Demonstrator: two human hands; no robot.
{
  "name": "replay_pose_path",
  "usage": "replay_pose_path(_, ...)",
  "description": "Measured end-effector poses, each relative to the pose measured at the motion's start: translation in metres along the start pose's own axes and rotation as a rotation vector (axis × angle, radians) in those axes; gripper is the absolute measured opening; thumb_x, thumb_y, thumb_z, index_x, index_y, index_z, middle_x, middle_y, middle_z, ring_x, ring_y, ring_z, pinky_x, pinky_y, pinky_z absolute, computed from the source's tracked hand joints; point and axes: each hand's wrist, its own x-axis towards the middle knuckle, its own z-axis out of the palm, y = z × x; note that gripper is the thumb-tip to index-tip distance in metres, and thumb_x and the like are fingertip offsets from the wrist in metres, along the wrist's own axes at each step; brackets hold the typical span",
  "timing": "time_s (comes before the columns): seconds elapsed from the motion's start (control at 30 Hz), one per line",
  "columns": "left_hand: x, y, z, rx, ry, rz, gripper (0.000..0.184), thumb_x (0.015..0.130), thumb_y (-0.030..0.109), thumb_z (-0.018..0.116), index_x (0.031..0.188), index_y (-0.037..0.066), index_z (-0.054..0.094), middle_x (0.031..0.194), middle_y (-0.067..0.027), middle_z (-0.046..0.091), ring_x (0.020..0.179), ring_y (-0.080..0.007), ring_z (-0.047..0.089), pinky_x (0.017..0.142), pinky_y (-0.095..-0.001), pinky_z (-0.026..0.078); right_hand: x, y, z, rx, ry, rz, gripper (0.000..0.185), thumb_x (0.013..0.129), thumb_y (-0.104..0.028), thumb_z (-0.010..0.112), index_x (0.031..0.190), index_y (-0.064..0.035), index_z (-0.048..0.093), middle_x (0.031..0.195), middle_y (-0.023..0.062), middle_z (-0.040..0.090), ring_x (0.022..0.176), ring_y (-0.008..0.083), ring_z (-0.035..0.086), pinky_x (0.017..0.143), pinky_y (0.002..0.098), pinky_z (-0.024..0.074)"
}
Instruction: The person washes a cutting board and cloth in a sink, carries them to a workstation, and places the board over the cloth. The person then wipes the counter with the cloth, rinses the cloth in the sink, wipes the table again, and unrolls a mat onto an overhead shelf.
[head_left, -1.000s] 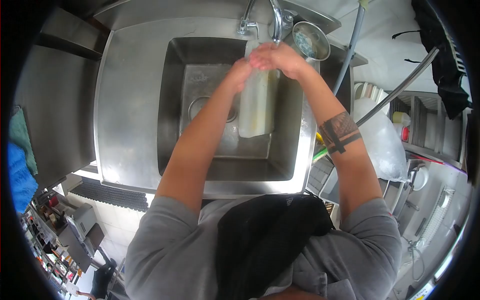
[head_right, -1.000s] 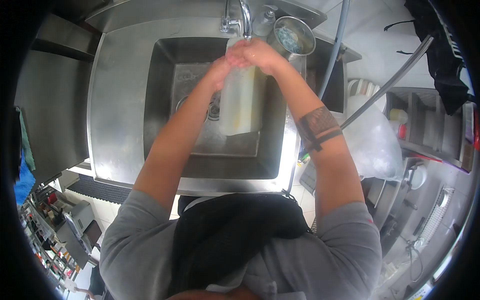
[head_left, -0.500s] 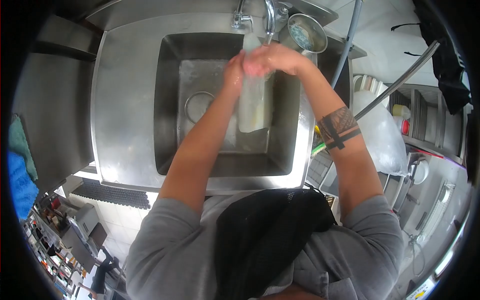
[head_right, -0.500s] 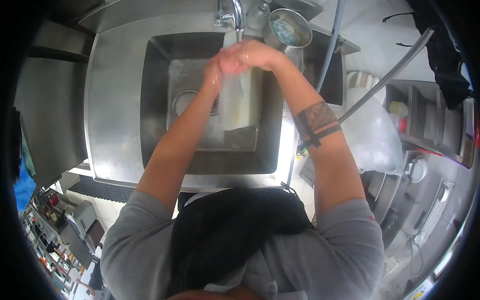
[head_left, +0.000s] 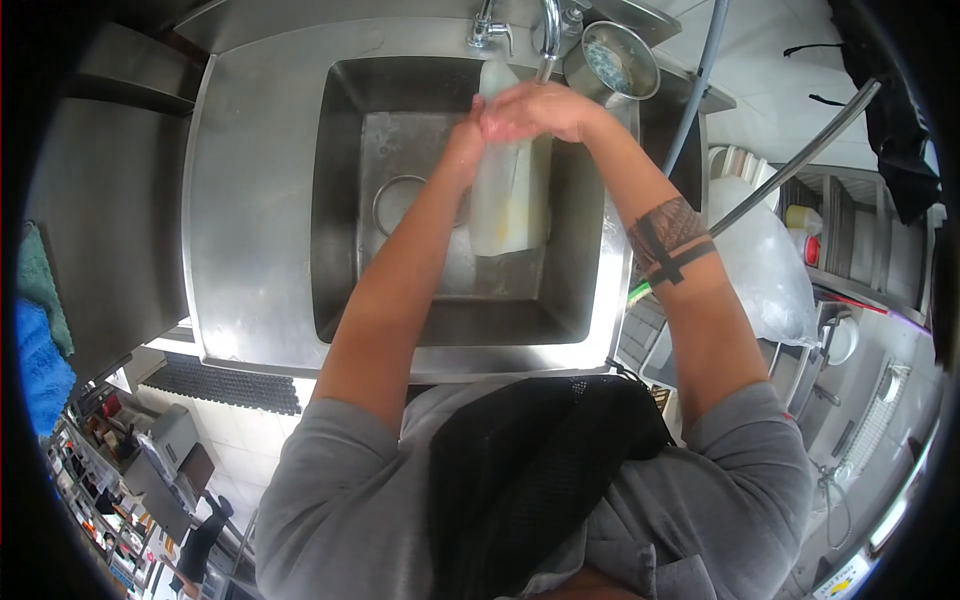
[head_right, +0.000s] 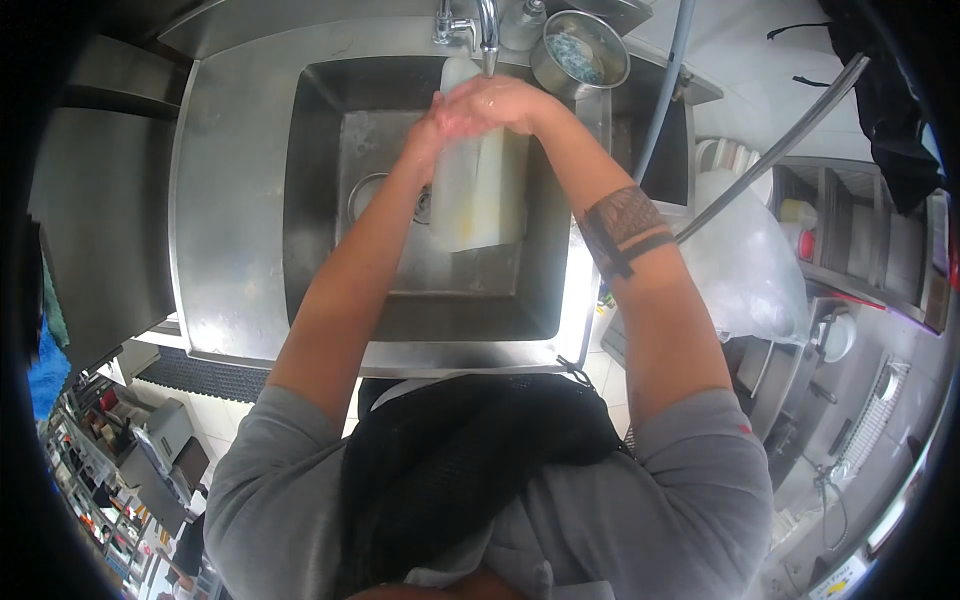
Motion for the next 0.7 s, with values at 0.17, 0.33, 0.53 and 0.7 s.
replay_pose_path(0.17,-0.036,0.030,0.026,0.268,0.092,-0.037,0.085,0.098,0.068,0.042,0.135,-0.007,0.055,0.129,-0.0224,0.062,0.120,-0.0289,0.058,0.101,-0.0397,0.045,0.035,0.016,-0.020,0.346,0.309,-0.106,0.017,0.091,0.005,0.054,0.105,0.0072,0.062,0.104,0.0158,0.067,0.098,0.0219,0.068,0.096,0.0331,0.0574)
replay_pose_path(0.33,-0.038,0.022,0.022,0.197,-0.023,-0.006,0.075,0.097,0.057,0.056,0.141,-0.003,0.048,0.135,-0.0191,0.058,0.117,-0.0281,0.060,0.096,-0.0414,0.051,0.035,-0.005,-0.013,-0.076,0.451,0.013,0.022,0.091,-0.003,0.058,0.111,0.0020,0.064,0.109,0.0113,0.066,0.099,0.0191,0.066,0.091,0.0318,0.0559)
replay_pose_path(0.53,-0.049,0.015,0.023,0.449,0.119,0.029,0.071,0.097,0.048,0.059,0.143,-0.004,0.044,0.132,-0.0192,0.060,0.116,-0.0284,0.061,0.097,-0.0390,0.050,0.054,0.029,-0.043,0.031,0.378,-0.325,0.030,0.094,-0.013,0.057,0.120,-0.0005,0.065,0.117,0.0104,0.066,0.107,0.0187,0.063,0.093,0.0335,0.0532)
replay_pose_path(0.7,-0.067,0.013,0.019,0.329,0.026,0.052,0.067,0.099,0.046,0.056,0.143,-0.004,0.046,0.132,-0.0171,0.060,0.114,-0.0257,0.061,0.102,-0.0355,0.045,0.024,0.003,-0.033,-0.138,0.342,-0.040,0.035,0.094,-0.018,0.059,0.123,0.0003,0.064,0.119,0.0125,0.068,0.106,0.0207,0.066,0.093,0.0332,0.0539)
